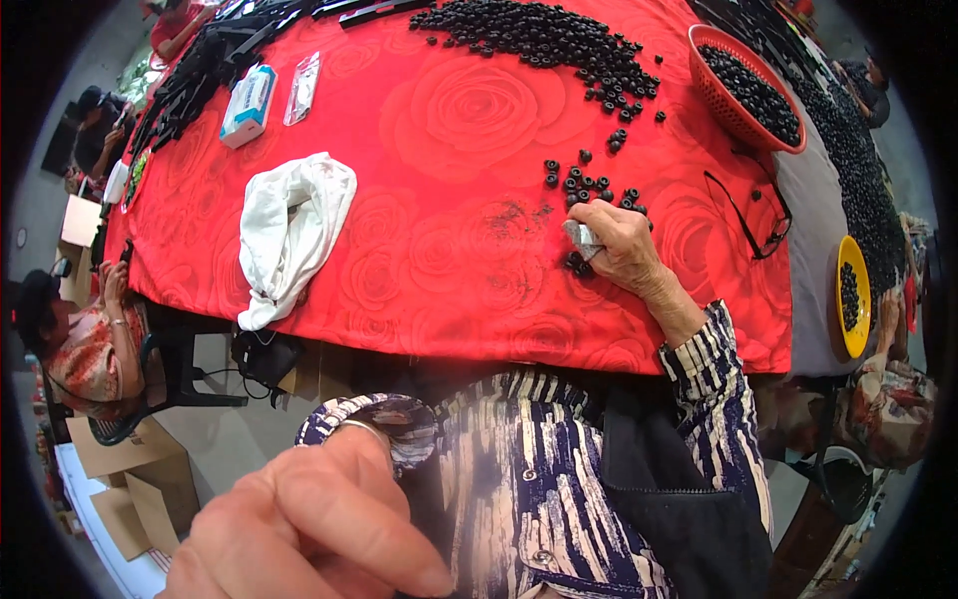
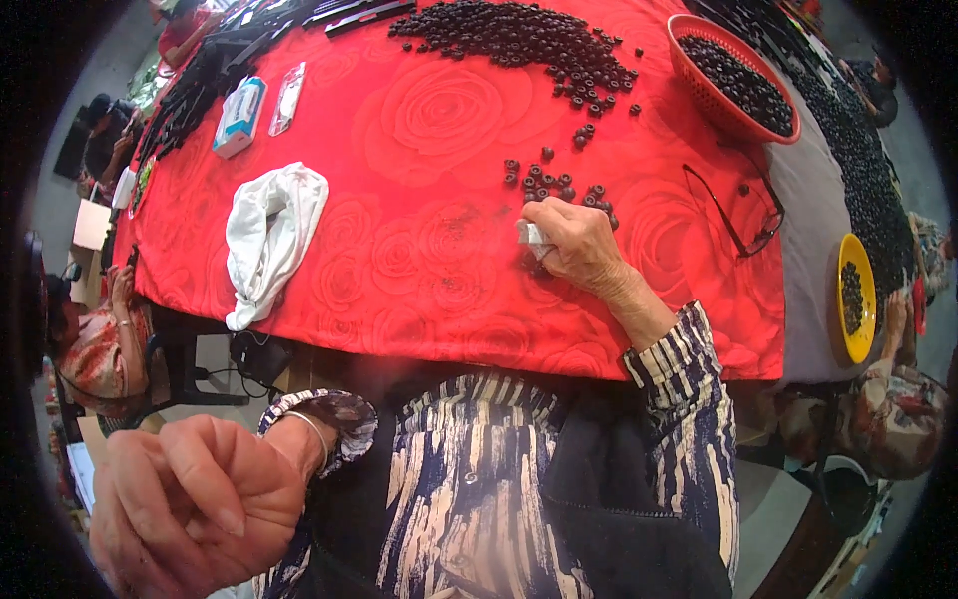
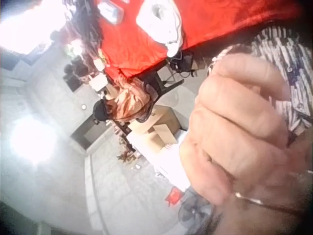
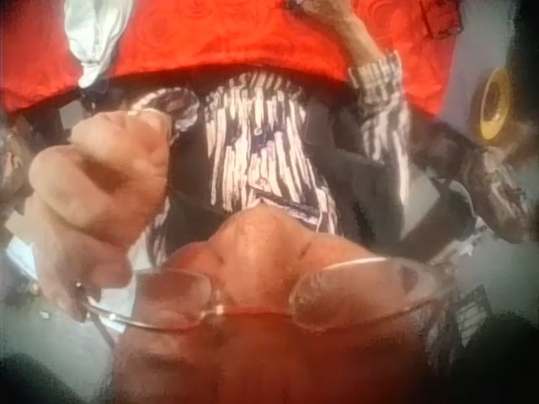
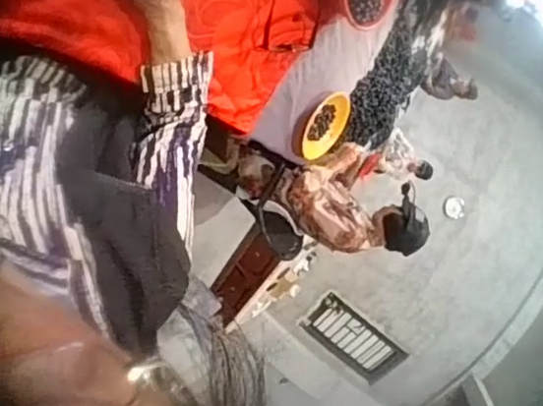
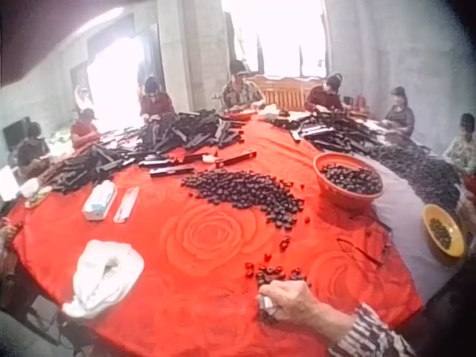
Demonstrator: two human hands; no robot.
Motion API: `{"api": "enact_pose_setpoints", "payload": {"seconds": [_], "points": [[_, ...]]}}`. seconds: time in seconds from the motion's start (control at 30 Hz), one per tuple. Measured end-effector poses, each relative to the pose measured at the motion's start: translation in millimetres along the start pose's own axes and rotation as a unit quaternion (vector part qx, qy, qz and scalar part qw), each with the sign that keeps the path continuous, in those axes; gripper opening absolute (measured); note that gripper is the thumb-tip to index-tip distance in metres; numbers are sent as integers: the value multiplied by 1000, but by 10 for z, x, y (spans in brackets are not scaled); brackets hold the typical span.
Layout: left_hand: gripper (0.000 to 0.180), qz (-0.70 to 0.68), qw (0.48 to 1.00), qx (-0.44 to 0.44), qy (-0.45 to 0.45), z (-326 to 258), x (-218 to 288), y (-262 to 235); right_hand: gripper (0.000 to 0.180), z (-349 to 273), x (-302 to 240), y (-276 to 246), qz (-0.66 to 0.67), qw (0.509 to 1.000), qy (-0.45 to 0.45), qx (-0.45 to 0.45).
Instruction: The person sorts and assembles small black plastic parts by hand at a table.
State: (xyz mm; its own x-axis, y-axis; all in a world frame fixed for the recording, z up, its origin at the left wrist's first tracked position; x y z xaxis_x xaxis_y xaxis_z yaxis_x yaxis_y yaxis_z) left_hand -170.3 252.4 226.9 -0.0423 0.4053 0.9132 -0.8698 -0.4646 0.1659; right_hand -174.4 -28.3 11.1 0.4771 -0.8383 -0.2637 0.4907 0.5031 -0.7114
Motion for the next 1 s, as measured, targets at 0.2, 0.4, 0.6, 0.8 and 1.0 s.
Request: {"api": "enact_pose_setpoints", "payload": {"seconds": [0.2, 0.4, 0.6, 0.8, 1.0], "points": [[19, -8, 1000, 24, 5, -84, -64, -92, 20, -50, 10, -26, -6, 1000, -5, 8], [53, -5, 995, -84, 51, -1, -242, -349, 19, -20, -23, -36, -7, 1000, -3, 13], [74, 476, 871, 120, 7, -80, -1282, -830, 20, -52, -46, -79, 0, 1000, 5, 14], [90, 725, 640, 114, -227, -493, -2138, -1275, 21, 4, -60, -42, 2, 1000, 10, 8], [94, 696, 682, 57, -216, 48, -2447, -746, 20, -20, -31, -43, -6, 1000, 20, 7]]}}
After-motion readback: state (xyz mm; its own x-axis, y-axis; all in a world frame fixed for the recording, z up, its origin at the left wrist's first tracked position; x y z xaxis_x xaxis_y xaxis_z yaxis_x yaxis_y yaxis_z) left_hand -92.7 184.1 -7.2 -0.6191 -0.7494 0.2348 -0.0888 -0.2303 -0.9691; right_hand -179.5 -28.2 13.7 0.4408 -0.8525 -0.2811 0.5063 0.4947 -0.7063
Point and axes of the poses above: each hand's wrist, its own z-axis towards the middle knuckle, its own y-axis out of the palm, x = y × z, the point moved 2 cm from there along z, towards the middle knuckle, and after that the axes turned 14 degrees about -y, right-handed, at the moved point
